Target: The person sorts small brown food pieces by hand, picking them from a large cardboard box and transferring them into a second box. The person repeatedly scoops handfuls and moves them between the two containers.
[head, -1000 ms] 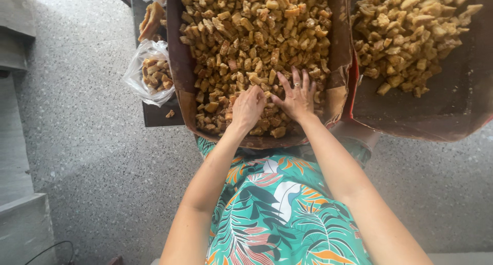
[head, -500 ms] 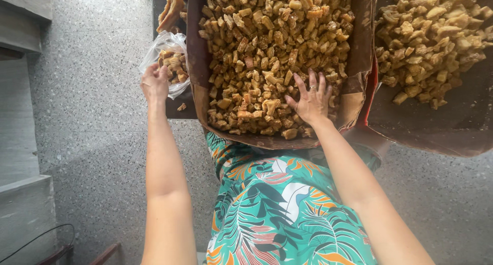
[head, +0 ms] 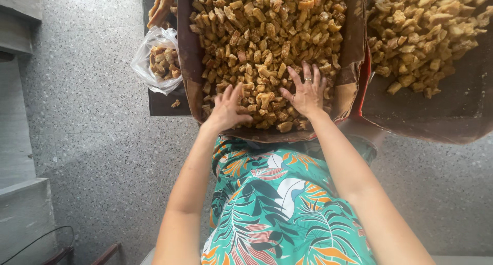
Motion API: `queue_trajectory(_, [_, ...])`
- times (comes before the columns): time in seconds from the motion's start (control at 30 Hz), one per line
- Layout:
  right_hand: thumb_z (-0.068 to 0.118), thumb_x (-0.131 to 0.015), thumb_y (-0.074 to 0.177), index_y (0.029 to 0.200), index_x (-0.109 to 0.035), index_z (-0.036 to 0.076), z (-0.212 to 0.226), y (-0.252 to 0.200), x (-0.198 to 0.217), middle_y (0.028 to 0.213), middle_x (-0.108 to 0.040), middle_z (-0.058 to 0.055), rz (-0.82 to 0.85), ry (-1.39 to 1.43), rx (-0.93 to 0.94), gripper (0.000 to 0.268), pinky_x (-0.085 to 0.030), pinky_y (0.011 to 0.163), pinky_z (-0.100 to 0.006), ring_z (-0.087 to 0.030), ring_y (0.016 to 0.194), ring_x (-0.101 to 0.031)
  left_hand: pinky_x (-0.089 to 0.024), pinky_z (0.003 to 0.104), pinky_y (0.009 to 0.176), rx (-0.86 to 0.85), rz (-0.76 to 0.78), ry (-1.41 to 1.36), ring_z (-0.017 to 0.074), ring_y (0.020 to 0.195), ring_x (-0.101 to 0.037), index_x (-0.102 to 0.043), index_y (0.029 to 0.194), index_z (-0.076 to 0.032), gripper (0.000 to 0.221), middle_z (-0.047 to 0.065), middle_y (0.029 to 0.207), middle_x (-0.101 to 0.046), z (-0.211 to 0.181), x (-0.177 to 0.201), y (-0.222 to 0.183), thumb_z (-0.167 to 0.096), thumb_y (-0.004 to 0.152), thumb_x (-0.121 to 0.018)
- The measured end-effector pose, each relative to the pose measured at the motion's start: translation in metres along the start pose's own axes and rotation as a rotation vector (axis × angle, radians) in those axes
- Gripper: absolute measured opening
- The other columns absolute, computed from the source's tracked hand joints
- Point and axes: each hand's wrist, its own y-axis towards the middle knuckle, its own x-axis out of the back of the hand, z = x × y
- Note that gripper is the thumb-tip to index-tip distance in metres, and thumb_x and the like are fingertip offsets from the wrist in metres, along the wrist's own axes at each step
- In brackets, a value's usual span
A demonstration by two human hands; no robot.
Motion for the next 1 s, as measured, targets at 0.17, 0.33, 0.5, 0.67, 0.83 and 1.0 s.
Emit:
queue_trajectory(0.17, [0.044, -0.068, 0.094, 0.151, -0.049, 0.032, 0.015, -0.015, 0.009, 0.16, -0.038, -0.01, -0.228, 0.073, 0.132, 0.061, -0.026, 0.123, -0.063, -0.036, 0.149, -0.032, -0.049, 0.053, 0.102, -0.029, -0.195, 0.01, 0.046, 0.123, -0.049, -0.033, 0.156, -0.021, 0.112, 0.019, 0.152, -0.036, -0.013, -0.045, 0.008, -0.034, 0.065, -0.096])
queue_trajectory(0.33, [0.027, -0.071, 0.086, 0.156, -0.046, 0.022, 0.053, -0.038, 0.02, 0.132, -0.062, -0.014, 0.098, 0.317, 0.12, 0.074, -0.037, 0.114, -0.053, -0.033, 0.124, -0.052, -0.05, 0.054, 0.099, -0.078, -0.248, -0.097, 0.0479, 0.123, -0.052, -0.038, 0.155, -0.021, 0.103, 0.021, 0.145, -0.047, -0.005, -0.06, 0.026, -0.025, 0.069, -0.094])
queue_trajectory(0.5, [0.01, -0.064, 0.085, 0.153, -0.043, 0.01, 0.066, -0.023, 0.037, 0.146, -0.056, -0.02, -0.003, 0.812, 0.175, 0.072, -0.043, 0.112, -0.046, -0.035, 0.135, -0.052, -0.053, 0.046, 0.105, -0.175, -0.2, -0.449, 0.0358, 0.126, -0.059, -0.046, 0.149, -0.018, 0.085, 0.02, 0.137, -0.057, -0.006, -0.043, 0.037, -0.008, 0.075, -0.086])
queue_trajectory(0.67, [0.008, -0.059, 0.086, 0.142, -0.049, 0.01, 0.049, -0.019, 0.062, 0.132, -0.061, -0.011, 0.272, 1.935, -0.164, 0.057, -0.055, 0.107, -0.046, -0.027, 0.123, -0.061, -0.057, 0.035, 0.092, -0.181, 0.019, -1.099, 0.0202, 0.114, -0.065, -0.045, 0.147, -0.016, 0.077, 0.01, 0.13, -0.064, -0.031, -0.02, 0.033, 0.0, 0.078, -0.075])
queue_trajectory(0.83, [0.029, -0.06, 0.105, 0.134, -0.056, 0.015, 0.033, -0.027, 0.069, 0.123, -0.064, -0.008, 0.222, 2.349, -0.358, 0.033, -0.057, 0.101, -0.049, -0.026, 0.116, -0.065, -0.057, 0.03, 0.079, -0.112, 0.221, -1.513, 0.0155, 0.102, -0.067, -0.046, 0.142, -0.016, 0.063, 0.007, 0.123, -0.064, -0.045, -0.007, 0.03, -0.002, 0.088, -0.074])
queue_trajectory(1.0, [0.048, -0.058, 0.108, 0.135, -0.062, 0.014, 0.033, -0.028, 0.058, 0.122, -0.069, -0.009, 0.242, 2.526, -0.41, 0.044, -0.057, 0.1, -0.05, -0.028, 0.114, -0.067, -0.055, 0.026, 0.063, -0.031, 0.209, -1.517, 0.0127, 0.083, -0.069, -0.049, 0.141, -0.015, 0.045, 0.005, 0.105, -0.068, -0.042, -0.015, 0.028, -0.023, 0.101, -0.067])
